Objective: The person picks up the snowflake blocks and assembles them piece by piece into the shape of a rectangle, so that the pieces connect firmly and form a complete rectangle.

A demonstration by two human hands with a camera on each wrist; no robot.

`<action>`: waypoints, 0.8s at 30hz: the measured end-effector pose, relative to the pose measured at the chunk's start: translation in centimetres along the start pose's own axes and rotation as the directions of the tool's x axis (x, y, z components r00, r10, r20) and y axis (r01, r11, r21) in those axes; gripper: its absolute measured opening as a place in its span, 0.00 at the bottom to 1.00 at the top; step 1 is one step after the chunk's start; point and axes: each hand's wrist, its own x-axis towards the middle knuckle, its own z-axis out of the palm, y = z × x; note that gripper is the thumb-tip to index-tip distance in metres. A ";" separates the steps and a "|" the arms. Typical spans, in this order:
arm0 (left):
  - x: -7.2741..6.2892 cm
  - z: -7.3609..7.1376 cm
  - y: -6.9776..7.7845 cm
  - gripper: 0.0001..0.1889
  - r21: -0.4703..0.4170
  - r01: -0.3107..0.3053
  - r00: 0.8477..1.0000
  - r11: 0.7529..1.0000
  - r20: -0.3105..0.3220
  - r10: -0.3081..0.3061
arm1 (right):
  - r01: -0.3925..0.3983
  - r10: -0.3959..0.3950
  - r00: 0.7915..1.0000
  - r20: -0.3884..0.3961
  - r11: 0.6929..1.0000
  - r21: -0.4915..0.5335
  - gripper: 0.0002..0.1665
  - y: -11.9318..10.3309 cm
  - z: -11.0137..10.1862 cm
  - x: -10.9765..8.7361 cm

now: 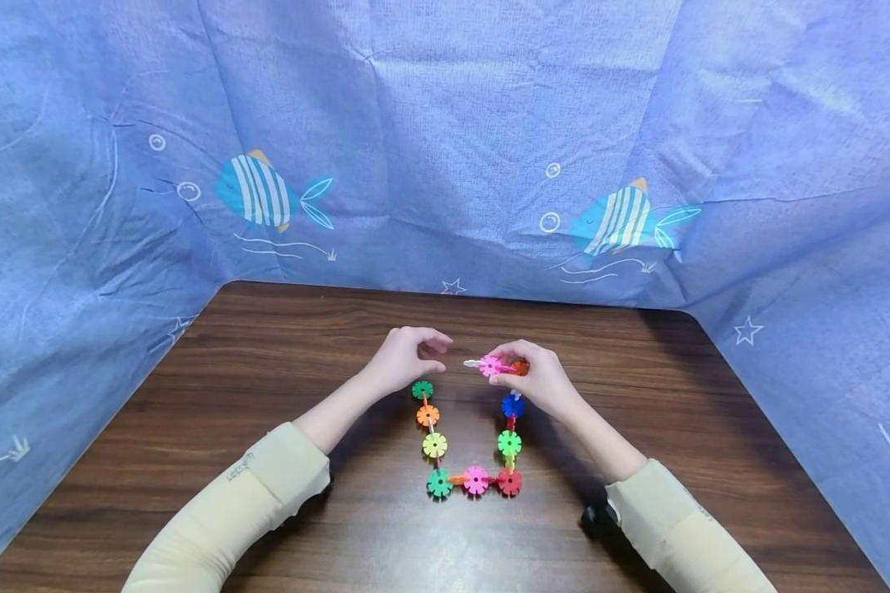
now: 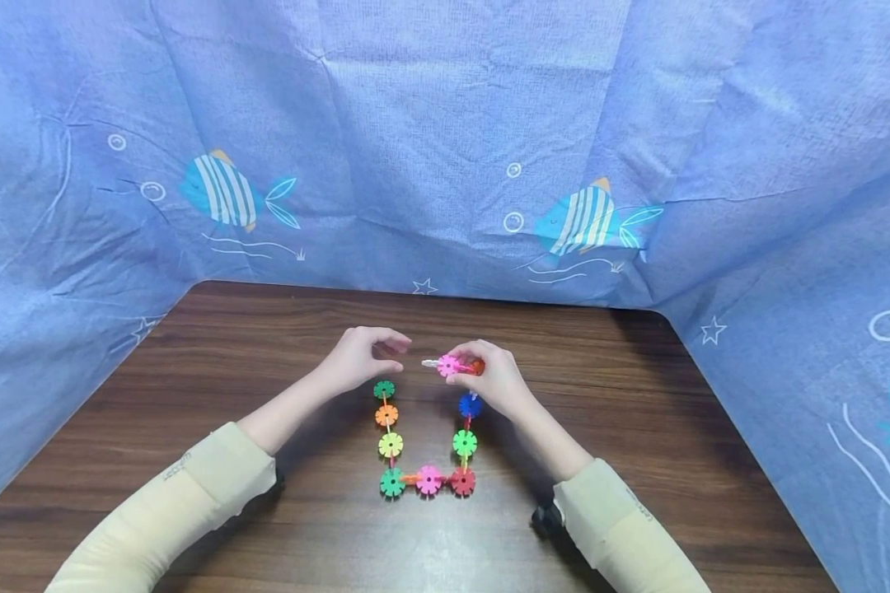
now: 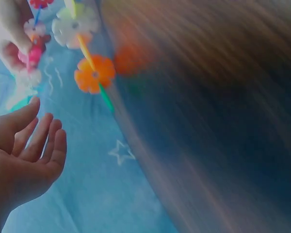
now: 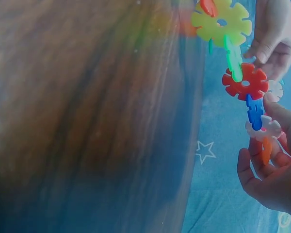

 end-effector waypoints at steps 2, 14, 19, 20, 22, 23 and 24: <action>-0.2 -0.5 -0.6 0.17 0.027 0.011 1.000 1.000 0.025 -0.012 | -0.001 0.001 1.000 -0.002 1.000 0.003 0.18 0.1 -0.1 -0.1; -1.4 -1.5 -3.5 0.20 0.125 0.000 0.965 0.992 0.259 -0.033 | -0.042 0.041 0.999 0.022 0.999 0.023 0.18 0.2 -0.2 -0.2; -1.3 -1.4 -4.3 0.19 0.140 -0.042 0.933 0.989 0.359 -0.011 | -0.038 0.037 0.999 0.035 0.999 0.022 0.18 0.4 -0.1 -0.1; -1.3 -1.4 -4.4 0.19 0.138 -0.045 0.926 0.989 0.377 -0.011 | -0.033 0.032 0.999 0.034 0.999 0.023 0.18 0.4 -0.1 -0.1; -1.2 -1.3 -4.6 0.17 0.138 -0.048 0.913 0.989 0.407 -0.013 | -0.022 0.022 0.999 0.030 0.999 0.025 0.18 0.5 -0.1 -0.1; -1.2 -1.3 -4.6 0.16 0.134 -0.042 0.909 0.990 0.417 -0.018 | -0.014 0.014 1.000 0.026 1.000 0.023 0.18 0.5 0.0 -0.1; -1.2 -1.2 -4.7 0.15 0.131 -0.042 0.907 0.990 0.422 -0.017 | -0.010 0.010 1.000 0.023 1.000 0.023 0.18 0.5 0.0 -0.1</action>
